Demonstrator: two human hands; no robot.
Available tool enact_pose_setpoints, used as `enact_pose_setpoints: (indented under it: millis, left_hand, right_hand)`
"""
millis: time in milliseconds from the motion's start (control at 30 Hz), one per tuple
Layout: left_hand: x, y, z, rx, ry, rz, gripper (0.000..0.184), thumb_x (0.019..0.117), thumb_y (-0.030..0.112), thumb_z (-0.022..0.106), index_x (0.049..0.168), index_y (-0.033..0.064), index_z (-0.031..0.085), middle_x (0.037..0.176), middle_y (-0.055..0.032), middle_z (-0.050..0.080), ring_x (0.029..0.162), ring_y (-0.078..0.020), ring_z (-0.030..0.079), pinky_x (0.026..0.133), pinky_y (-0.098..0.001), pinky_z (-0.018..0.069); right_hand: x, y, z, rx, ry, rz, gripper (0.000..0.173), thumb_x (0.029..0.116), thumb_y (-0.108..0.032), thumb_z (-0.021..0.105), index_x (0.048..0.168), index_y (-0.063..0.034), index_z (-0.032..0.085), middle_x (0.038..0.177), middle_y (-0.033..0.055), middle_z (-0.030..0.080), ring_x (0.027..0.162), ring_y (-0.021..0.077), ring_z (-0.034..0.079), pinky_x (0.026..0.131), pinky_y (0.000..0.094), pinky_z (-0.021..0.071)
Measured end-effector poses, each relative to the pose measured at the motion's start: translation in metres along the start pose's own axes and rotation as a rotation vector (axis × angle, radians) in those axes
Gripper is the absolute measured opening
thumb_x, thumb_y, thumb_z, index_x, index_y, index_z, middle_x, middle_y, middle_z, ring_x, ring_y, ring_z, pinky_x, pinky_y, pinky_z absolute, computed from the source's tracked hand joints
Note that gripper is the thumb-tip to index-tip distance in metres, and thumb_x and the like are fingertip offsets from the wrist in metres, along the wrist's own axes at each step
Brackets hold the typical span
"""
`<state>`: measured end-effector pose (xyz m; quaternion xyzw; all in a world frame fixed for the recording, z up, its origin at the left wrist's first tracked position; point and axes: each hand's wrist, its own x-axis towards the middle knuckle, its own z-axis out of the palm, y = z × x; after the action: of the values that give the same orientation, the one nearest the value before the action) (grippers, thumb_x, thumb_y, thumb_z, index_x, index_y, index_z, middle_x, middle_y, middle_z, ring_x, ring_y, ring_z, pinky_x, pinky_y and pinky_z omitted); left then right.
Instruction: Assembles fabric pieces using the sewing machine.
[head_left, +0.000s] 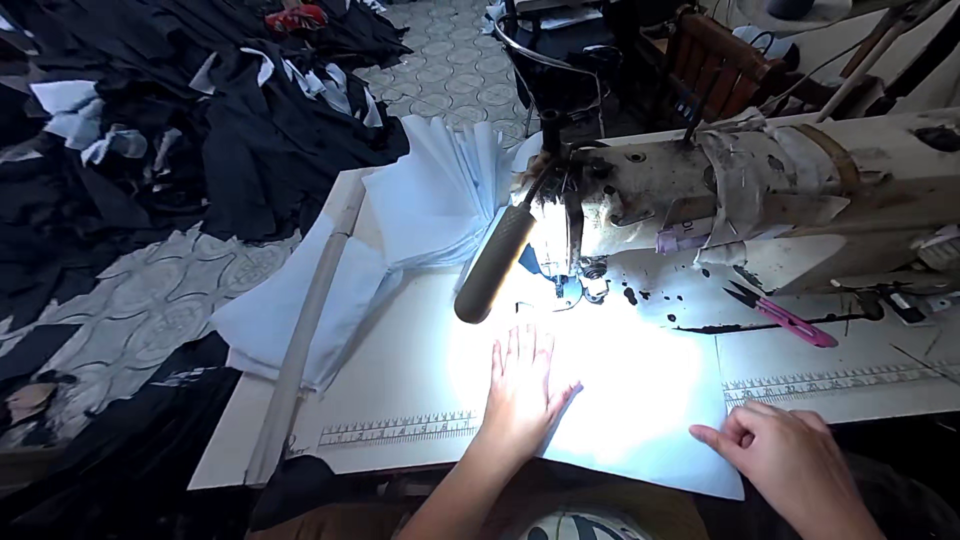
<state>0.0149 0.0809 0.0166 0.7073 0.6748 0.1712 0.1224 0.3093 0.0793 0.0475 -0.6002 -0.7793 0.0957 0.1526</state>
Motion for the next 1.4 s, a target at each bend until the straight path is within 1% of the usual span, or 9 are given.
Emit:
enact_pose_setpoints:
  millis: [267, 400, 567, 700, 833, 933, 1000, 1300, 1400]
  left_hand:
    - [0.011, 0.012, 0.003, 0.087, -0.016, 0.122, 0.065, 0.1034, 0.047, 0.044, 0.151, 0.0038, 0.049, 0.160, -0.0229, 0.038, 0.150, -0.0492, 0.030, 0.114, -0.0744, 0.0201]
    - [0.018, 0.001, 0.004, 0.000, -0.093, 0.262, 0.053, 0.1067, 0.038, 0.037, 0.151, 0.0129, 0.053, 0.161, -0.0162, 0.041, 0.150, -0.0430, 0.032, 0.117, -0.0702, 0.0205]
    - [0.018, 0.004, 0.004, 0.029, -0.041, 0.179, 0.059, 0.1057, 0.045, 0.038, 0.150, 0.0095, 0.053, 0.158, -0.0213, 0.043, 0.148, -0.0479, 0.035, 0.116, -0.0699, 0.0207]
    - [0.016, 0.008, 0.007, 0.043, -0.039, 0.153, 0.061, 0.1054, 0.048, 0.037, 0.151, 0.0111, 0.052, 0.159, -0.0201, 0.042, 0.148, -0.0470, 0.034, 0.116, -0.0702, 0.0207]
    - [0.015, 0.009, 0.006, 0.047, -0.053, 0.125, 0.062, 0.1052, 0.050, 0.036, 0.153, 0.0125, 0.050, 0.161, -0.0187, 0.039, 0.150, -0.0462, 0.032, 0.117, -0.0693, 0.0200]
    - [0.013, 0.009, 0.009, 0.062, -0.018, 0.118, 0.064, 0.1044, 0.053, 0.035, 0.152, 0.0135, 0.051, 0.160, -0.0184, 0.041, 0.148, -0.0468, 0.035, 0.114, -0.0691, 0.0254]
    - [0.013, 0.010, 0.009, 0.062, -0.014, 0.114, 0.063, 0.1043, 0.052, 0.036, 0.152, 0.0130, 0.051, 0.159, -0.0197, 0.042, 0.147, -0.0482, 0.035, 0.113, -0.0696, 0.0270]
    - [0.012, 0.009, 0.010, 0.064, -0.005, 0.100, 0.064, 0.1036, 0.052, 0.037, 0.151, 0.0112, 0.051, 0.158, -0.0202, 0.044, 0.146, -0.0484, 0.037, 0.112, -0.0701, 0.0294]
    - [0.013, 0.011, 0.006, 0.008, -0.050, 0.046, 0.068, 0.1017, 0.049, 0.046, 0.150, 0.0004, 0.049, 0.158, -0.0222, 0.043, 0.148, -0.0463, 0.034, 0.116, -0.0672, 0.0247]
  right_hand:
    - [-0.006, 0.001, 0.022, 0.205, 0.514, -0.164, 0.021, 0.0868, -0.026, 0.068, 0.076, -0.0084, 0.065, 0.076, 0.0087, 0.066, 0.078, 0.0185, 0.063, 0.082, 0.0303, 0.0453]
    - [-0.008, 0.003, 0.021, 0.306, 0.429, -0.058, 0.034, 0.0871, -0.028, 0.070, 0.094, 0.0041, 0.065, 0.085, 0.0163, 0.070, 0.080, 0.0256, 0.068, 0.073, 0.0367, 0.0541]
    - [-0.014, 0.013, 0.016, 0.472, 0.269, 0.147, 0.048, 0.0852, -0.029, 0.073, 0.117, 0.0057, 0.066, 0.077, 0.0051, 0.066, 0.064, 0.0039, 0.059, 0.059, 0.0158, 0.0477]
    - [-0.012, 0.013, 0.019, 0.421, 0.302, 0.160, 0.033, 0.0858, -0.020, 0.074, 0.109, 0.0035, 0.073, 0.082, 0.0097, 0.069, 0.066, 0.0063, 0.059, 0.060, 0.0173, 0.0475]
    - [-0.008, 0.017, 0.022, 0.342, 0.355, 0.149, 0.057, 0.0860, -0.033, 0.074, 0.125, 0.0071, 0.064, 0.093, 0.0130, 0.068, 0.076, 0.0153, 0.059, 0.066, 0.0252, 0.0486]
    - [-0.011, 0.020, 0.019, 0.126, 0.384, 0.134, 0.059, 0.0839, -0.050, 0.071, 0.096, 0.0083, 0.068, 0.089, 0.0232, 0.067, 0.081, 0.0402, 0.065, 0.071, 0.0572, 0.0485]
    - [-0.014, 0.023, 0.020, 0.097, 0.360, 0.137, 0.060, 0.0838, -0.056, 0.068, 0.083, 0.0036, 0.070, 0.088, 0.0214, 0.067, 0.083, 0.0415, 0.066, 0.075, 0.0622, 0.0455]
    - [-0.010, 0.032, 0.034, 0.336, 0.433, -0.278, 0.015, 0.0941, -0.030, 0.066, 0.086, -0.0189, 0.071, 0.106, 0.0013, 0.071, 0.107, 0.0148, 0.061, 0.097, 0.0291, 0.0424]
    - [-0.016, 0.038, 0.026, 0.298, 0.203, -0.413, 0.017, 0.0912, -0.027, 0.060, 0.077, -0.0200, 0.067, 0.118, -0.0051, 0.074, 0.116, 0.0164, 0.062, 0.100, 0.0365, 0.0412]
